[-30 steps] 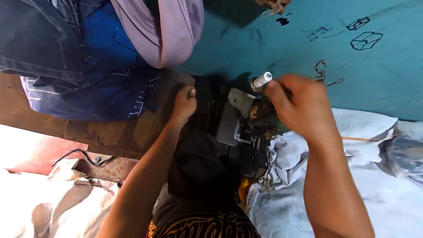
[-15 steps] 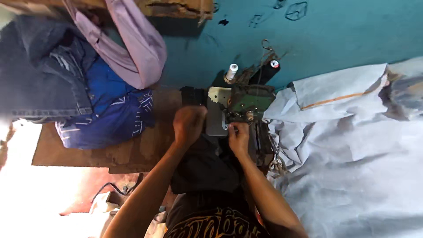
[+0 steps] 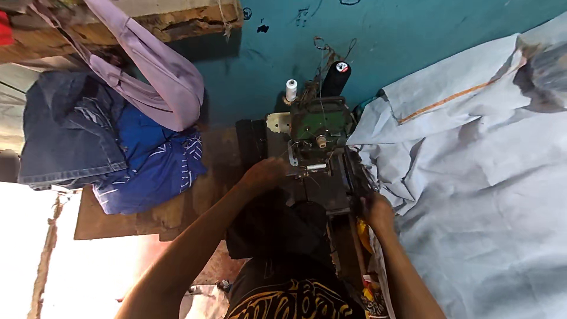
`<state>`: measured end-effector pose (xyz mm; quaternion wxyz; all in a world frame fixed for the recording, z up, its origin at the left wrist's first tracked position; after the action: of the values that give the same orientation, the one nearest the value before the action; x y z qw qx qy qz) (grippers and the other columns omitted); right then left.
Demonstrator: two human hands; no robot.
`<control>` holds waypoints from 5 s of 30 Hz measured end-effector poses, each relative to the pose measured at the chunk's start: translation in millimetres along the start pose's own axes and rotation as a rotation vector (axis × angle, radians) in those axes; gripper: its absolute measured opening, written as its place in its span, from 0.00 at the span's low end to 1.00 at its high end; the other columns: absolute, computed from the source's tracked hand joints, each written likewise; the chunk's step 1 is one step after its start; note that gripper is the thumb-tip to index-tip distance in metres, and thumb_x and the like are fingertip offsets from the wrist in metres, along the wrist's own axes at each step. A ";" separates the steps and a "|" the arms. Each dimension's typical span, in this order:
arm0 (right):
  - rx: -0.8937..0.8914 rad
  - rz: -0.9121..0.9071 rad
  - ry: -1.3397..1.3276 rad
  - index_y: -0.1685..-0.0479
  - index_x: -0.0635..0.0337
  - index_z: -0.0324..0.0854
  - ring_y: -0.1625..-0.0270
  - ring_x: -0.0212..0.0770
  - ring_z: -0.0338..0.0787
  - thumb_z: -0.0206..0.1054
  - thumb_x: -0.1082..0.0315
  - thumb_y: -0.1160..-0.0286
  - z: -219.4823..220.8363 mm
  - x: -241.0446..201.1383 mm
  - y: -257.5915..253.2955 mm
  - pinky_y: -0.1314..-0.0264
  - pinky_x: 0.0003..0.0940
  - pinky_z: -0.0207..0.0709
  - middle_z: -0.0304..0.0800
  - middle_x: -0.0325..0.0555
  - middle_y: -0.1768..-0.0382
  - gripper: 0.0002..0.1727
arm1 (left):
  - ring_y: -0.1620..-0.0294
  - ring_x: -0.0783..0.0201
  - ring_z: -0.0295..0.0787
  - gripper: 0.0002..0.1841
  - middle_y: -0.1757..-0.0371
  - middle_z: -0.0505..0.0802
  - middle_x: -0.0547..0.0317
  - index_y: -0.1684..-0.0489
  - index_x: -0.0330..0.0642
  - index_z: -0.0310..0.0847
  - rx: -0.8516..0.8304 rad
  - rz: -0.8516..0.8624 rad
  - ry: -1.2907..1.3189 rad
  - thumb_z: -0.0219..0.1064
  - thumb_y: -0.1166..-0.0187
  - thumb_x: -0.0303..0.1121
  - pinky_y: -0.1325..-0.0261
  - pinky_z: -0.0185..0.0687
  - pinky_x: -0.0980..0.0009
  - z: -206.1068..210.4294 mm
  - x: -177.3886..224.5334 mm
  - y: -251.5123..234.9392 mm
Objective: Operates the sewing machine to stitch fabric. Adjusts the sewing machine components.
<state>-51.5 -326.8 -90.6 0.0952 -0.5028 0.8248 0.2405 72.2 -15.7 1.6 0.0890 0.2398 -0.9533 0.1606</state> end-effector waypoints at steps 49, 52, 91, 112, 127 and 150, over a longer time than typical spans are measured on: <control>-0.294 -0.175 -1.139 0.49 0.64 0.84 0.70 0.23 0.83 0.54 0.73 0.14 -13.7 -161.6 47.1 0.62 0.21 0.82 0.83 0.30 0.72 0.12 | 0.51 0.50 0.93 0.12 0.55 0.95 0.51 0.51 0.42 0.89 0.033 0.124 0.244 0.63 0.24 0.19 0.46 0.87 0.54 -9.6 33.5 -22.8; -0.169 -0.137 -0.999 0.28 0.74 0.75 0.37 0.38 0.88 0.50 0.64 0.09 6.4 -156.6 21.8 0.33 0.36 0.82 0.88 0.55 0.38 0.23 | 0.46 0.47 0.94 0.10 0.53 0.95 0.47 0.52 0.41 0.89 -0.058 0.100 0.328 0.62 0.21 0.20 0.39 0.87 0.50 -28.5 70.3 -12.8; -0.276 0.236 -0.173 0.34 0.75 0.78 0.44 0.58 0.89 0.62 0.66 0.15 -21.6 43.1 -2.7 0.36 0.56 0.80 0.87 0.68 0.45 0.21 | 0.43 0.43 0.91 0.12 0.48 0.93 0.41 0.51 0.35 0.91 0.078 -0.362 0.220 0.62 0.15 0.30 0.43 0.89 0.51 4.5 -7.4 16.1; -0.622 -0.195 -1.304 0.56 0.51 0.77 0.79 0.20 0.79 0.65 0.27 0.31 59.1 -175.4 81.0 0.75 0.17 0.76 0.79 0.22 0.77 0.33 | 0.50 0.49 0.93 0.10 0.55 0.94 0.45 0.58 0.35 0.93 0.240 -0.338 0.191 0.66 0.19 0.31 0.45 0.89 0.59 3.1 -5.5 18.1; 0.224 0.022 -0.371 0.47 0.75 0.82 0.67 0.43 0.88 0.71 0.60 0.21 -18.8 -40.1 29.0 0.59 0.43 0.84 0.89 0.54 0.67 0.22 | 0.39 0.49 0.91 0.12 0.55 0.97 0.50 0.61 0.39 0.94 0.419 -0.289 0.155 0.64 0.17 0.33 0.33 0.83 0.57 5.4 6.9 25.9; 0.183 -0.818 -0.306 0.57 0.71 0.91 0.63 0.40 0.88 0.66 0.68 0.22 14.3 -211.1 9.2 0.56 0.26 0.85 0.85 0.58 0.62 0.13 | 0.52 0.51 0.86 0.08 0.56 0.93 0.55 0.60 0.48 0.96 0.640 -0.945 0.327 0.71 0.22 0.38 0.44 0.71 0.48 10.8 1.0 9.7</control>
<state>39.8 -150.9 -15.9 0.3476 -0.7359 0.5522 0.1808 65.6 -11.8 -10.8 0.2198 0.6255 -0.6212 0.4178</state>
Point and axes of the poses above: each hand's wrist, its own y-axis away from the middle knuckle, its own z-axis out of the palm, x = y × z, the point moved 8 cm from there along -y, towards the middle knuckle
